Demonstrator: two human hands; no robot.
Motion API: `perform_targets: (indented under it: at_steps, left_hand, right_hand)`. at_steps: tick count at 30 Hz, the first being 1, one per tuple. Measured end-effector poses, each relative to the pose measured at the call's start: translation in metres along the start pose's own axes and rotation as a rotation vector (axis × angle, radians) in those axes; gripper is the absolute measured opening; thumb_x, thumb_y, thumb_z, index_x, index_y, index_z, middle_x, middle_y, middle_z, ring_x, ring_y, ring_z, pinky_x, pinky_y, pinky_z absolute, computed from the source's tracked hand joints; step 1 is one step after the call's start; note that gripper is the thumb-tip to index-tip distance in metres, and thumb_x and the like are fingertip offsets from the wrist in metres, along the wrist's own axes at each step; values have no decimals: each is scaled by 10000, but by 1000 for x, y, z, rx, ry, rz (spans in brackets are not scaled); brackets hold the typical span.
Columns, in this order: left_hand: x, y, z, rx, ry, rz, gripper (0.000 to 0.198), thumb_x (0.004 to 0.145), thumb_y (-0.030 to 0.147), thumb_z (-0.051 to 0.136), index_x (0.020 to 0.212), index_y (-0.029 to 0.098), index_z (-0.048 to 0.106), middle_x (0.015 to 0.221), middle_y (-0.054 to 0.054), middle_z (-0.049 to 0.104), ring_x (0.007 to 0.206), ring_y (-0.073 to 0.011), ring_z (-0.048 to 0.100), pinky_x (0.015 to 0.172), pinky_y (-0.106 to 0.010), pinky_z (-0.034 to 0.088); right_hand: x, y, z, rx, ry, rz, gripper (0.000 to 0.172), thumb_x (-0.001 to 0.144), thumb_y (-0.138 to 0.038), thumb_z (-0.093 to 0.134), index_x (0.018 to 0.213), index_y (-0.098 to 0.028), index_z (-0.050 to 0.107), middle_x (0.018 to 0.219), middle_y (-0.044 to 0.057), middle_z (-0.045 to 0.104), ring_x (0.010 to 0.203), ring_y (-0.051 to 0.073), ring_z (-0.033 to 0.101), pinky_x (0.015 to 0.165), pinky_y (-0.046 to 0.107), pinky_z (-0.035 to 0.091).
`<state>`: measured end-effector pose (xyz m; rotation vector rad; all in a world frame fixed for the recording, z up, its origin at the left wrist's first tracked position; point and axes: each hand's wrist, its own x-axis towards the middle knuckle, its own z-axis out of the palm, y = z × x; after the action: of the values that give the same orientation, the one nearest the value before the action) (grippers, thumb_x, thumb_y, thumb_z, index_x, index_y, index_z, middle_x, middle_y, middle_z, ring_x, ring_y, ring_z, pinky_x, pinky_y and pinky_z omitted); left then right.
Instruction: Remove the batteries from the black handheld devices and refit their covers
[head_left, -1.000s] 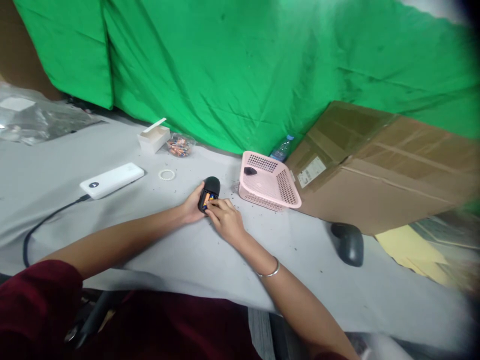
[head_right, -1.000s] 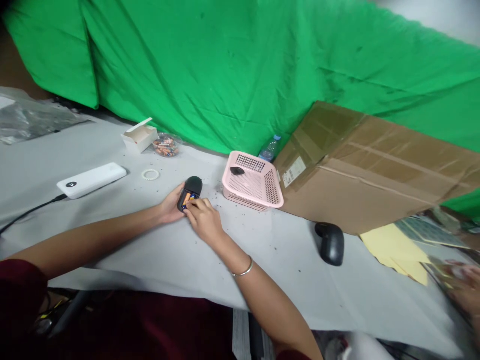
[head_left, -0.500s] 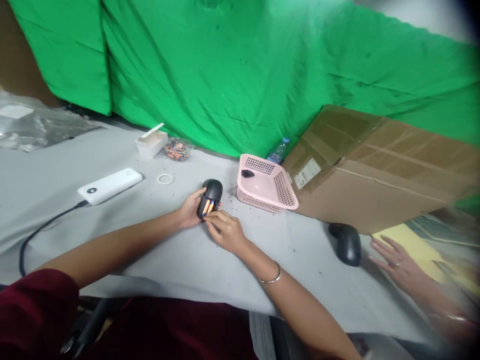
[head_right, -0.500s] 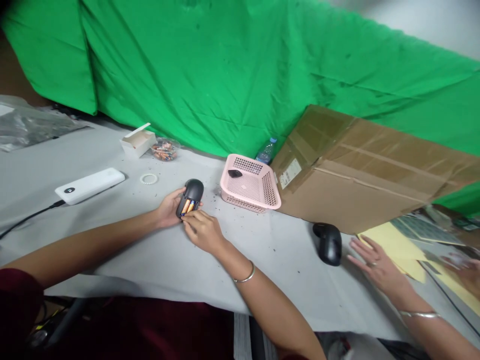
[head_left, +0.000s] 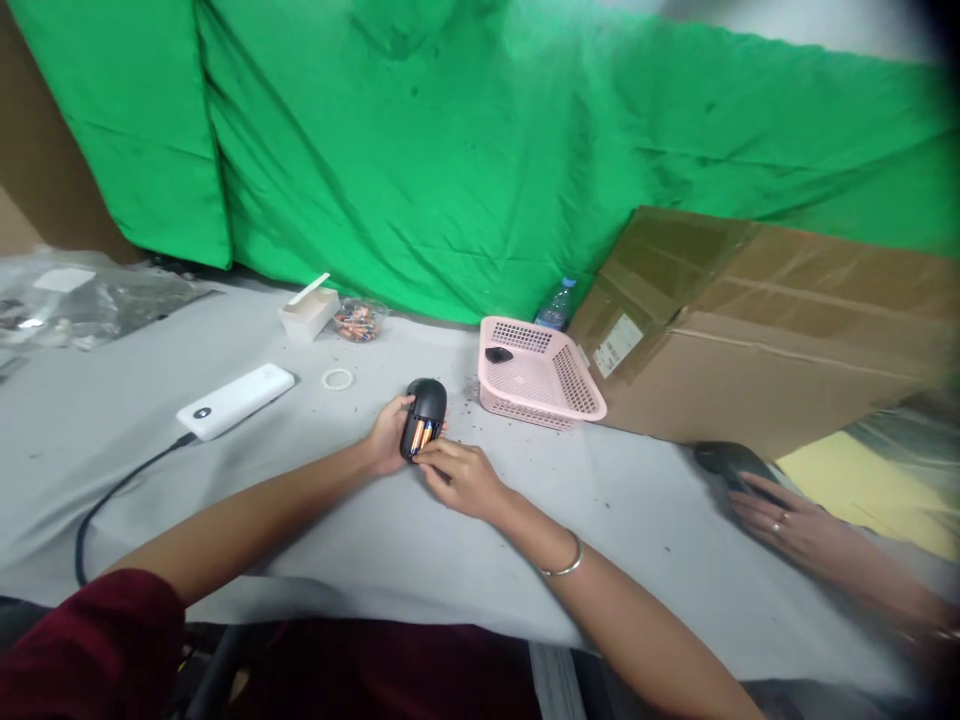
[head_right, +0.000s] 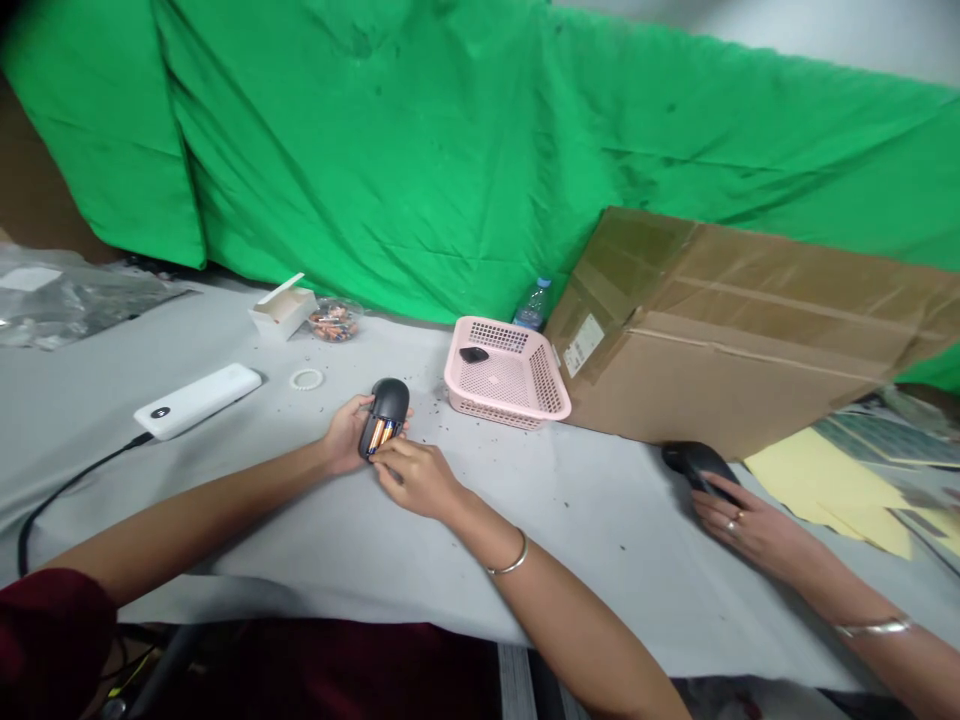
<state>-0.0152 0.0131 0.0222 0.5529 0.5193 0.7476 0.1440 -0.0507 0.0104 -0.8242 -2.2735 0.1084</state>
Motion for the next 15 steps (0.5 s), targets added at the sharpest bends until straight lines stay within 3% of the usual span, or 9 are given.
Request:
perform_targets:
  at_steps: [7,15]
  left_hand:
    - [-1,1,3,-7,4,1,517,880,397,356,1038,2,649,882,-207,673,753,-241,642,722,-308,506]
    - [-1,-3,1,41,26,-25,497,928,415,362,982,32,675,779,-179,677,657,-220,636,608,-278,495]
  right_hand:
    - [0,0,-1,-38,-14,-1,196,908,-179,510,1041,-195,652,1048,21,674,887,106,652,754,207,522]
    - [-1,-4,-1,-26,-37,-2,215,929,-213,493,1075,-211,651,1079,6,670,894,105,653,748,214,526]
